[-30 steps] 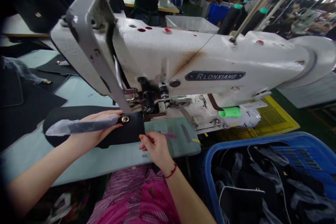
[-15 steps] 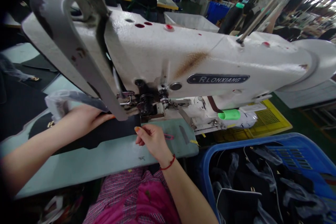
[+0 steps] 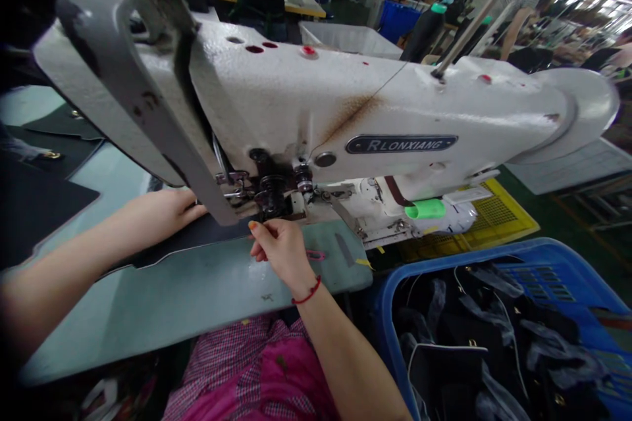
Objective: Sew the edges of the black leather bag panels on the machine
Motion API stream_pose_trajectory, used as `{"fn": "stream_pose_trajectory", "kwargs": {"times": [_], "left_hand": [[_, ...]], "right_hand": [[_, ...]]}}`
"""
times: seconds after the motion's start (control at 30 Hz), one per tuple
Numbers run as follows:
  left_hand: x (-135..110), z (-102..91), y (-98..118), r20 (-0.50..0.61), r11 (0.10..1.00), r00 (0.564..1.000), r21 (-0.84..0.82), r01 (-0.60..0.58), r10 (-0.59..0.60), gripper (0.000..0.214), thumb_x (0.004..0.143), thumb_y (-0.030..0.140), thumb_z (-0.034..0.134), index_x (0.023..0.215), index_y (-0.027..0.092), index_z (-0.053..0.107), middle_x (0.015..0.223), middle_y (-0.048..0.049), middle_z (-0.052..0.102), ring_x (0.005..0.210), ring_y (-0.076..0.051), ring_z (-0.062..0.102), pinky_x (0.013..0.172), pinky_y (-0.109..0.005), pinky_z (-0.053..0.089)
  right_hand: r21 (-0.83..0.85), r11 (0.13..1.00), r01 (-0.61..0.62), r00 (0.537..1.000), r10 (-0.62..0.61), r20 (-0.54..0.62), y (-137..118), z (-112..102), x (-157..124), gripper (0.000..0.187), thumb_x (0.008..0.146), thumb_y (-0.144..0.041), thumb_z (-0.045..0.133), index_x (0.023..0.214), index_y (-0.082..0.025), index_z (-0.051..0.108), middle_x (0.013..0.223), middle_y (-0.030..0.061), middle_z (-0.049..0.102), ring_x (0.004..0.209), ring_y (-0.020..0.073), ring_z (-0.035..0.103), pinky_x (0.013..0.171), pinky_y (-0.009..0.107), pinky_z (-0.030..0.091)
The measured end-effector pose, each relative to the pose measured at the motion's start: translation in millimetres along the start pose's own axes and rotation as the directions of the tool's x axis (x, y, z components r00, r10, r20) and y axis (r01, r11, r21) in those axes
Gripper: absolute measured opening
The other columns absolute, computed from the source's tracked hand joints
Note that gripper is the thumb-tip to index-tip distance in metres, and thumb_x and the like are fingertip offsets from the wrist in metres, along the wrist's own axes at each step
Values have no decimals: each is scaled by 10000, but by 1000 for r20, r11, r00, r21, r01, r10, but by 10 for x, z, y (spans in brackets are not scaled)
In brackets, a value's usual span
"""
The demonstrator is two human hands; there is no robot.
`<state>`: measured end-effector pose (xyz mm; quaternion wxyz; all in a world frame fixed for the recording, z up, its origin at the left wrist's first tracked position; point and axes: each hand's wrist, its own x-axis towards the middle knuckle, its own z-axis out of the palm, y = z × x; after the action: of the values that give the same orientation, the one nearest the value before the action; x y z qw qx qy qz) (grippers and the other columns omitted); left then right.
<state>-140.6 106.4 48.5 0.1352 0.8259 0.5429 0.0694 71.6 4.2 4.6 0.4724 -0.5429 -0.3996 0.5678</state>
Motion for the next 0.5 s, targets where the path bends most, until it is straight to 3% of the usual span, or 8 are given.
{"fn": "stream_pose_trajectory", "kwargs": {"times": [0.07, 0.1, 0.17, 0.2, 0.27, 0.37, 0.43, 0.5], "left_hand": [[-280, -13, 160, -95, 990, 995, 138, 16, -3, 395, 896, 507, 453, 759, 179, 626, 628, -48, 573, 560, -184, 485, 548, -268, 271], [-444, 27, 253, -177, 997, 984, 74, 5, 8, 405, 905, 511, 432, 741, 187, 610, 641, -46, 560, 592, -185, 494, 555, -271, 271], [-755, 223, 449, -168, 938, 986, -341, -59, 1, 434, 902, 514, 441, 638, 186, 546, 555, -8, 460, 543, -145, 449, 543, -259, 291], [-875, 367, 546, -33, 798, 999, -603, -14, -8, 454, 900, 525, 447, 611, 182, 524, 543, 2, 434, 516, -125, 419, 520, -245, 295], [-997, 677, 722, 243, 345, 970, -908, 237, -25, 400, 853, 562, 528, 723, 184, 556, 563, 29, 423, 479, -94, 342, 463, -215, 252], [-888, 985, 890, 345, -208, 931, -925, 317, -115, 441, 724, 559, 701, 937, 189, 590, 670, 37, 452, 496, -67, 305, 439, -186, 218], [-719, 1024, 922, 333, -358, 921, -900, 247, -204, 476, 637, 537, 782, 864, 154, 612, 674, 30, 453, 516, -66, 336, 441, -187, 255], [-572, 984, 915, 340, -408, 897, -889, 209, -281, 425, 603, 473, 826, 699, 138, 581, 612, 41, 417, 517, -66, 353, 444, -188, 281]], "right_hand": [[8, 1000, 1, 1000, -1, -2, 8, 7, -1, 425, 807, -553, 634, 667, -152, 612, 510, -28, 569, 416, 69, 496, 427, 170, 388], [11, 1000, 2, 1000, -2, -2, 11, 8, -3, 425, 806, -551, 637, 664, -152, 609, 509, -27, 570, 417, 70, 501, 429, 169, 391], [17, 1000, 2, 1000, -2, -4, 13, 9, -9, 426, 807, -551, 641, 662, -152, 607, 506, -27, 570, 417, 71, 507, 429, 167, 393], [20, 1000, 2, 1000, -1, -10, 13, 10, -12, 424, 808, -550, 642, 663, -153, 607, 506, -27, 570, 419, 72, 509, 430, 166, 395], [20, 1000, 6, 1000, -6, -20, 12, 15, -19, 421, 809, -548, 645, 664, -155, 606, 509, -28, 570, 422, 75, 509, 433, 169, 399], [-10, 999, 42, 999, -42, -26, 10, 24, -26, 432, 822, -541, 636, 630, -158, 586, 514, -20, 572, 421, 76, 500, 432, 173, 399], [-47, 996, 69, 997, -70, -27, 9, 26, -27, 452, 840, -540, 617, 599, -161, 563, 511, -15, 568, 419, 74, 492, 433, 173, 395], [-87, 993, 85, 996, -88, -30, 15, 24, -29, 471, 850, -548, 601, 581, -164, 550, 511, -12, 564, 427, 75, 496, 443, 174, 397]]}}
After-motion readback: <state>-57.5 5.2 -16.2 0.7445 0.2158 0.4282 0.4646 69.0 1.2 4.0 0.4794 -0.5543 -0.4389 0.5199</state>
